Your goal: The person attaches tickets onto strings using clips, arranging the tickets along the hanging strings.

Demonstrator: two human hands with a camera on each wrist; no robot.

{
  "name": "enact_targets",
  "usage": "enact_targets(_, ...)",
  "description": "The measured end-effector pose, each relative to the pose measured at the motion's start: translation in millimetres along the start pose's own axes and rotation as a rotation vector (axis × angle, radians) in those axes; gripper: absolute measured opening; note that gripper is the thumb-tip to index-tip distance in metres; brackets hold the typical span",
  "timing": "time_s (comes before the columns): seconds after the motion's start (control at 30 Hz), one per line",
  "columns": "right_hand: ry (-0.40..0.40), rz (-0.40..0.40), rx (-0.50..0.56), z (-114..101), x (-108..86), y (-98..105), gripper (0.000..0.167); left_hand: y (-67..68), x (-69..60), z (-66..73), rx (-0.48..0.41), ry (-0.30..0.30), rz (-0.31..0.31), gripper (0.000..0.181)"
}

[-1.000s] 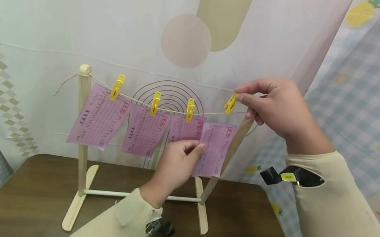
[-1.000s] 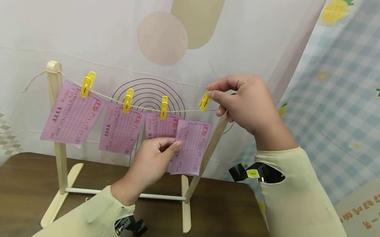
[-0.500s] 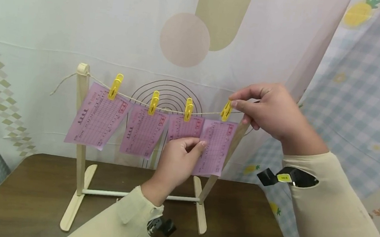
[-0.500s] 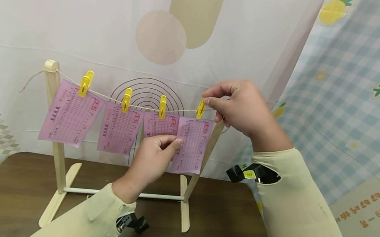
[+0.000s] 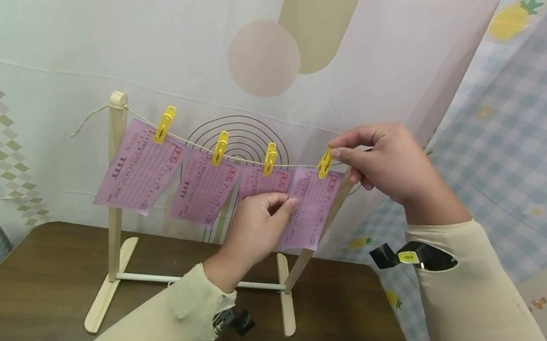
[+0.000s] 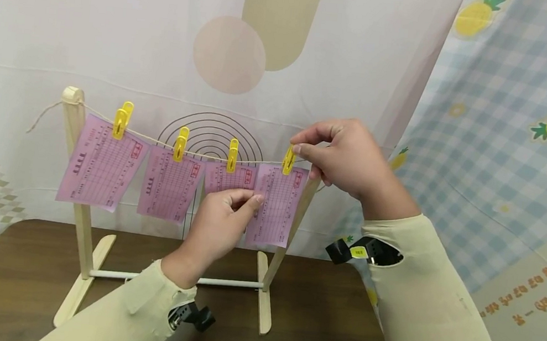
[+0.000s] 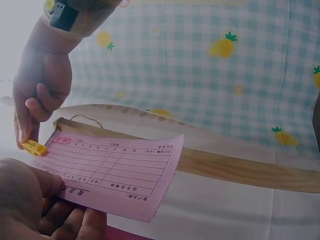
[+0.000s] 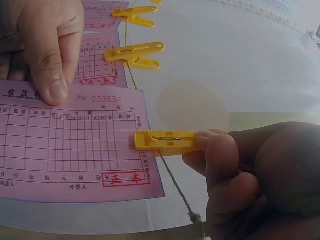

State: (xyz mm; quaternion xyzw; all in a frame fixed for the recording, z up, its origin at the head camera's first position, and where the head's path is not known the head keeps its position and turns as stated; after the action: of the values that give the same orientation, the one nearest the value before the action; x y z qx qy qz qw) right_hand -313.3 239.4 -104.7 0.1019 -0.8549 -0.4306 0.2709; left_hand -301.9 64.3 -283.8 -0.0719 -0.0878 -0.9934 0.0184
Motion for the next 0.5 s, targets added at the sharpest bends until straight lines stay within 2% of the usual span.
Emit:
enact_targets(0.13, -0.008, -0.009, 0.006, 2.0, 0.0, -2.6, 0.015, 1.2, 1.3, 2.1, -0.007, -0.017, 0.008, 0.027)
enact_targets(0.5, -0.028, -0.024, 0.007, 7.1, -2.0, -4.6, 0.019, -0.4, -0.4, 2.3, -0.011, -0.008, -0.006, 0.027)
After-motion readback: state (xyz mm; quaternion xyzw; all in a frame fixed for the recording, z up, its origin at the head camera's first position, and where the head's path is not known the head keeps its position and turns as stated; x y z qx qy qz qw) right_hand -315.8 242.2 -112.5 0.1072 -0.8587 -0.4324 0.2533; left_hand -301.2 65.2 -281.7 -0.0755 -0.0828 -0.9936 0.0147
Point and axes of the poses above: each hand's wrist, its own x-axis towards the middle knuckle, its own y-axis out of the back of the hand, z = x × y, the point moved 9 cm from there along x, towards the middle knuckle, and after that the axes turned 14 degrees about y, right-handed, at the moved point
